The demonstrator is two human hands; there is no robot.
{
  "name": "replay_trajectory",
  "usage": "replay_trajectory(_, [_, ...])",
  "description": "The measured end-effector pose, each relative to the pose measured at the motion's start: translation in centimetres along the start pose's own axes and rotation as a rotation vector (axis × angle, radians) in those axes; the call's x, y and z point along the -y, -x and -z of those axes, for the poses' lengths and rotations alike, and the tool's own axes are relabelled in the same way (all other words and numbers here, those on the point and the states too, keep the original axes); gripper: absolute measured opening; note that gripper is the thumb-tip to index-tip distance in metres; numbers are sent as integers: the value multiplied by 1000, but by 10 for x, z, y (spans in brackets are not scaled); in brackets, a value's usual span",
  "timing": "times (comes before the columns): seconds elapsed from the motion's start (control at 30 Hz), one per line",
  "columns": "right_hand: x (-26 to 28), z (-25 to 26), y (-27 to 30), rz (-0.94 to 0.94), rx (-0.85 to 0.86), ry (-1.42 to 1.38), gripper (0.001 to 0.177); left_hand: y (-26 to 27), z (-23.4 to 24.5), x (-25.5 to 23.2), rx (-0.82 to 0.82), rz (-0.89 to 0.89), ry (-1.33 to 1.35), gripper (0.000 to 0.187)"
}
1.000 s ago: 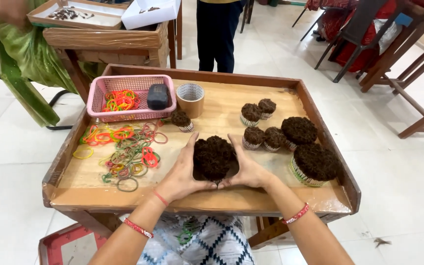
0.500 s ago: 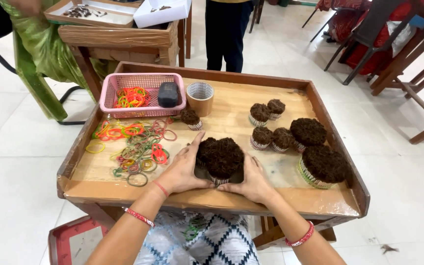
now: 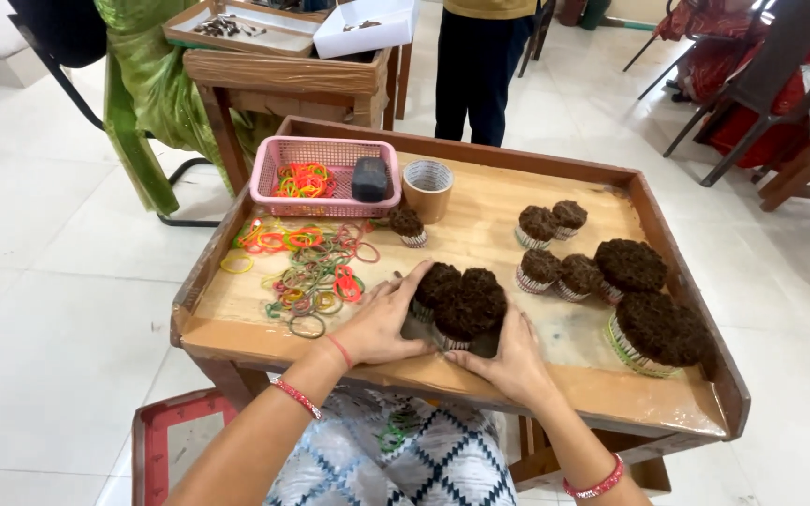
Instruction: Bundling small black plastic rods with rubber bands and placing them into paper liners for organization.
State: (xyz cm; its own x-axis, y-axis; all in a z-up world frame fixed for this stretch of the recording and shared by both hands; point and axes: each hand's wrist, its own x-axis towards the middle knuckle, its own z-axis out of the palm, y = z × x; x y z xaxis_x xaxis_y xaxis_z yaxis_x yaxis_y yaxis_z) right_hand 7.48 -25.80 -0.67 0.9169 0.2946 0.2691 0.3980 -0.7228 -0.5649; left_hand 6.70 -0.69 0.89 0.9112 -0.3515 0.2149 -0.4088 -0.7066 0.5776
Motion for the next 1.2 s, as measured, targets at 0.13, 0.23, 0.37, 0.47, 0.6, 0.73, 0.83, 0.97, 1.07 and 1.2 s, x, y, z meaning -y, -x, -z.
replay_trajectory(0.13, [-19, 2, 4, 38, 22, -142, 131, 3, 47, 33, -192, -214, 126, 94])
replay_trajectory(0.23, [-28, -2, 10, 6, -25, -375, 125, 3, 82, 86, -524, 7, -59, 21])
replay_trajectory(0.37, [-27, -6, 14, -56, -143, -535, 102, 2, 106, 124, -560, 205, -349, 11])
replay_trajectory(0.47, [-29, -2, 18, -72, -179, -605, 91, 2, 95, 145, -501, 159, -426, 11])
replay_trajectory(0.6, [-31, 5, 22, -125, -269, -792, 70, 20, 103, 104, -622, 45, -256, 13])
replay_trajectory(0.73, [-4, 8, 20, 28, -465, -767, 53, 38, 120, 58, -698, 49, -262, 6])
replay_trajectory(0.83, [34, 7, 11, 265, -611, -648, 42, 41, 117, 44, -774, -34, -150, 8])
replay_trajectory(0.97, [91, -6, -7, 376, -419, -609, 32, 31, 102, 37, -779, -105, -101, 10])
replay_trajectory(1.07, [115, -26, -36, 282, -246, -716, 41, 23, 90, 27, -760, -21, 167, 12])
replay_trajectory(1.2, [145, -40, -73, 211, -58, -802, 64, 17, 75, 22, -679, 12, 555, 14])
